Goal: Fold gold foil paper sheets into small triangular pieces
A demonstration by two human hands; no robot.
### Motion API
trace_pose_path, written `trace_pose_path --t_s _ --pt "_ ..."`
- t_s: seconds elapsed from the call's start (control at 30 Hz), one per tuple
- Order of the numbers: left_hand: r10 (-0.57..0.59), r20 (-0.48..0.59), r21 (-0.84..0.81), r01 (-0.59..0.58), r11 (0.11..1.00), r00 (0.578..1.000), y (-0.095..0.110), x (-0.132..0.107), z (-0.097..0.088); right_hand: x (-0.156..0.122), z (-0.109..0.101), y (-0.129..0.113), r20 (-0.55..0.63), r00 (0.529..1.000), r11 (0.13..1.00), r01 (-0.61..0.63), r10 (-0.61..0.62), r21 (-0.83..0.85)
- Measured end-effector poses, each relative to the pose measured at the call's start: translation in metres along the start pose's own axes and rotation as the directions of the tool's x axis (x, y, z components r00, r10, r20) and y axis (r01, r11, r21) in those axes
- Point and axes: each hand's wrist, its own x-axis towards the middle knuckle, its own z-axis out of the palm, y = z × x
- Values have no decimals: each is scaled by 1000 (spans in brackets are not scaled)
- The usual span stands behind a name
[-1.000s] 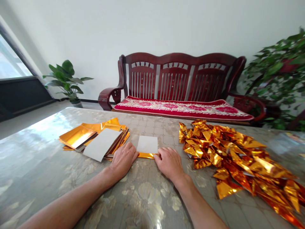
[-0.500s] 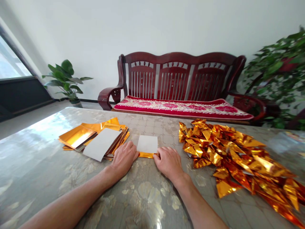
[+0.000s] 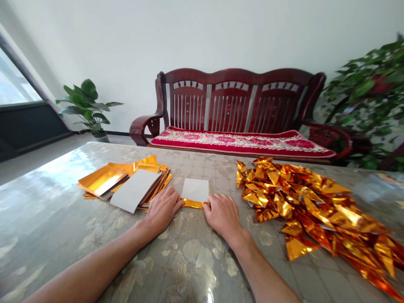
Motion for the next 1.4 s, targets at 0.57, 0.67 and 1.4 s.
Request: trace_pose_path --t_s 0.57,0.67,1.4 --pt "-40 9 -92 40 995 999 -2 1 3 0 1 0 -9 1000 1000 -27 27 15" --pt "-48 22 -110 50 993 999 -2 1 2 0 2 1 -15 999 999 -33 34 21" --pt "359 96 49 -365 930 928 24 -15 5 -12 2 -9 -138 964 974 225 -226 -23"
